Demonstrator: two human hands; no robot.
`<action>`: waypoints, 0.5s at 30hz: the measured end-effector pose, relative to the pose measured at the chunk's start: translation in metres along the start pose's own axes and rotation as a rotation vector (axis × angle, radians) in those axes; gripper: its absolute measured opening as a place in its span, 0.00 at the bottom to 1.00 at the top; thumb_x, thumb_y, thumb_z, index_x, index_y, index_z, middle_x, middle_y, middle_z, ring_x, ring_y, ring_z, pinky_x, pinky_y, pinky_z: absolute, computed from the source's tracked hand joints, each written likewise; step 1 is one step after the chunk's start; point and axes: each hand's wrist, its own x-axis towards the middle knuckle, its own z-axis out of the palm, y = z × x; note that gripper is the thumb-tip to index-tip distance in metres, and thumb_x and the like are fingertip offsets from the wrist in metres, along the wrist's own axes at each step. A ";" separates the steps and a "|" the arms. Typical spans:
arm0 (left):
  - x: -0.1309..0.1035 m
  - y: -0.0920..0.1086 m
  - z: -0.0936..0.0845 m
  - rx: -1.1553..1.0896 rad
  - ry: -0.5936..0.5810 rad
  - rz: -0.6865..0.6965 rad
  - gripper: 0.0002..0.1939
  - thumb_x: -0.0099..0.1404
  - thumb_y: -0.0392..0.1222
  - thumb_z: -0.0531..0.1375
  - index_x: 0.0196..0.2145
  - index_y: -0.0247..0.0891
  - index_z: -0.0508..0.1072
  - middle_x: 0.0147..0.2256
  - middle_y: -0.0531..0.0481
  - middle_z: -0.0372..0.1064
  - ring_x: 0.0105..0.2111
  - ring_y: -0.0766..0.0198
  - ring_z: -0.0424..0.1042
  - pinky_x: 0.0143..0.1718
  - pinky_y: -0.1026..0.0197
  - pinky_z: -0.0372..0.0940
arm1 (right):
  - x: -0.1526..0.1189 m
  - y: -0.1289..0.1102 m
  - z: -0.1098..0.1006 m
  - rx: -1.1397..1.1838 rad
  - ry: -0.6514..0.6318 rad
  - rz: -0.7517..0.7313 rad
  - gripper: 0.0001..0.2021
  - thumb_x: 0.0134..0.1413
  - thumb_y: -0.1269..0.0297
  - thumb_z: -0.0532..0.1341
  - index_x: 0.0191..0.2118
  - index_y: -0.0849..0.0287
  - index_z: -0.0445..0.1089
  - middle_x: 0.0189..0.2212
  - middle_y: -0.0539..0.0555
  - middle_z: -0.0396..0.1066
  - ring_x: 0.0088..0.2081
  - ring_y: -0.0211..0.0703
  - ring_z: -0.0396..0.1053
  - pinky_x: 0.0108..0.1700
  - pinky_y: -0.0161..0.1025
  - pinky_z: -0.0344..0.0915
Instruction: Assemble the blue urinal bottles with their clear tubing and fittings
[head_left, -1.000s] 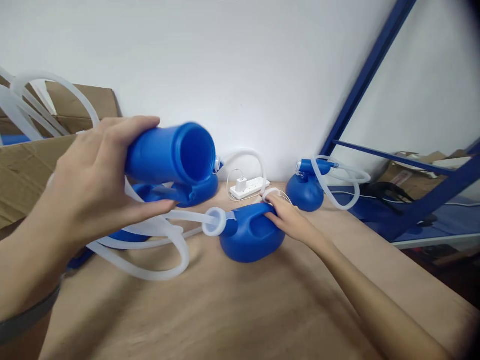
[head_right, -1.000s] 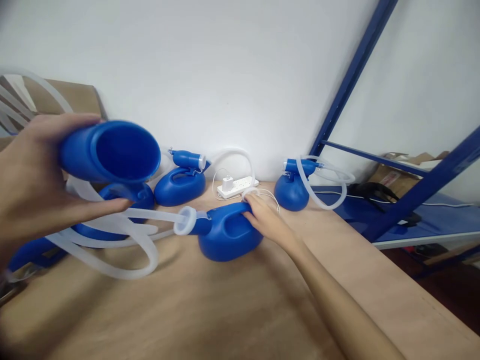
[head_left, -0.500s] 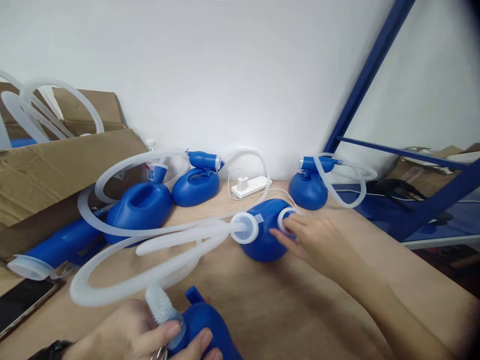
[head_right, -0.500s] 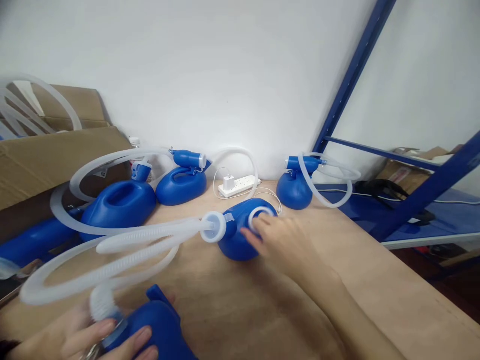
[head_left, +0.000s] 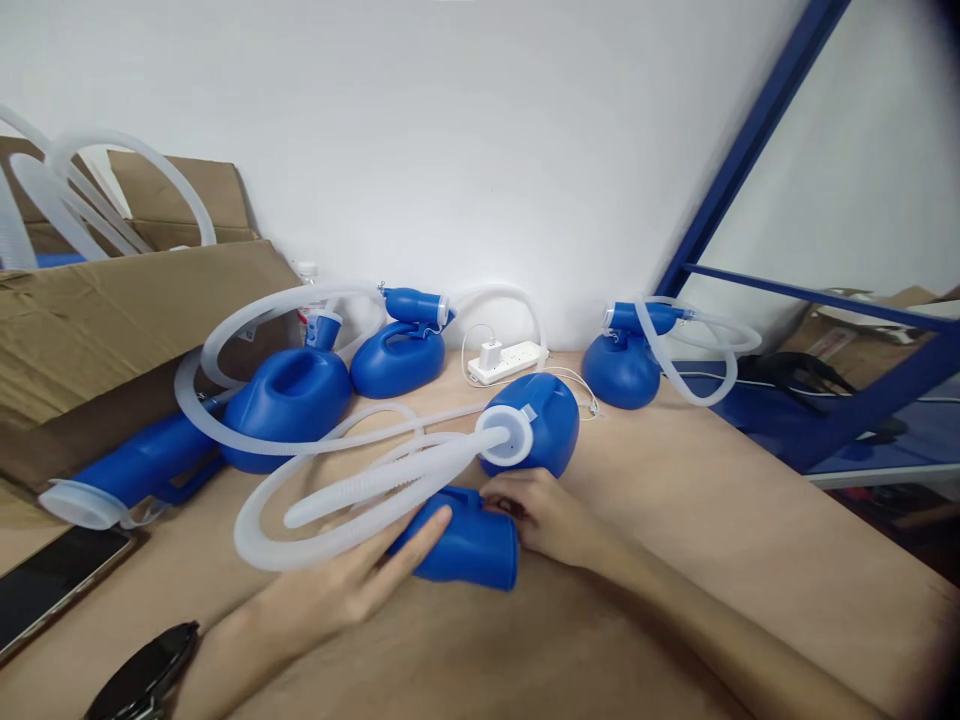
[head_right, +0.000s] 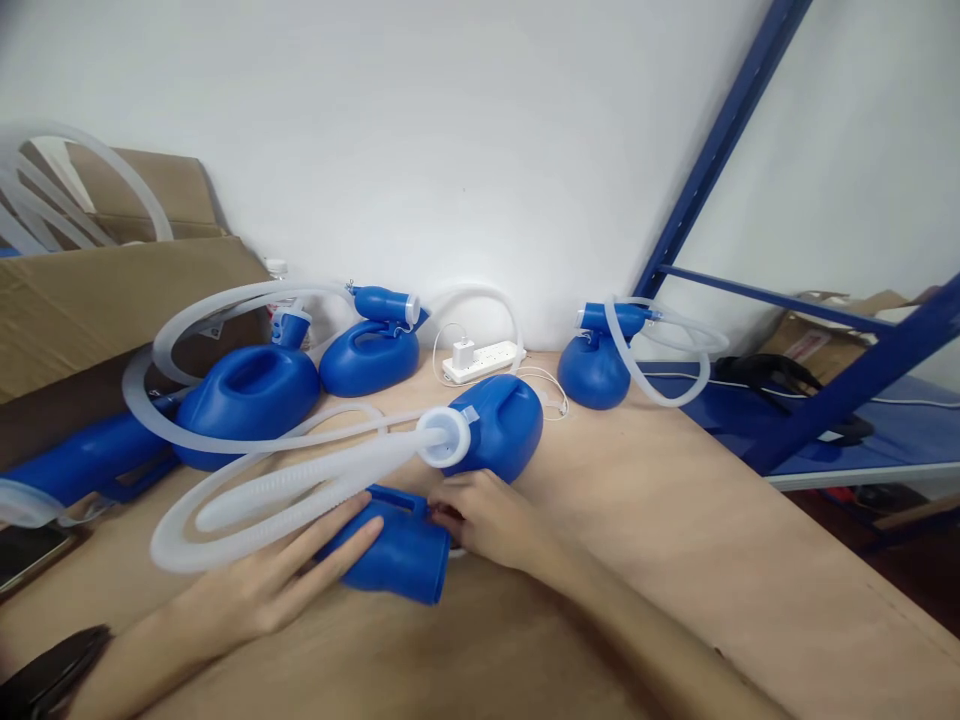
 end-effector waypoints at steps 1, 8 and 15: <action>0.000 -0.001 0.003 0.006 -0.017 -0.044 0.31 0.76 0.27 0.54 0.72 0.42 0.67 0.59 0.43 0.79 0.60 0.51 0.76 0.70 0.46 0.63 | 0.001 0.001 0.000 -0.001 0.055 -0.007 0.09 0.65 0.73 0.63 0.42 0.57 0.82 0.36 0.53 0.84 0.35 0.44 0.81 0.37 0.37 0.72; 0.021 -0.009 0.015 -0.266 -0.053 -0.216 0.31 0.83 0.52 0.51 0.77 0.40 0.57 0.66 0.38 0.72 0.71 0.41 0.65 0.72 0.37 0.61 | -0.005 -0.032 -0.022 -0.083 0.256 -0.190 0.16 0.77 0.61 0.56 0.59 0.57 0.77 0.51 0.58 0.84 0.51 0.48 0.84 0.53 0.44 0.80; 0.046 -0.013 0.020 -0.661 -0.211 -0.395 0.33 0.80 0.60 0.56 0.77 0.53 0.56 0.67 0.48 0.73 0.68 0.47 0.70 0.67 0.43 0.71 | -0.012 -0.017 -0.015 -0.549 0.214 -0.200 0.31 0.64 0.48 0.70 0.67 0.56 0.72 0.58 0.64 0.80 0.55 0.63 0.81 0.49 0.54 0.81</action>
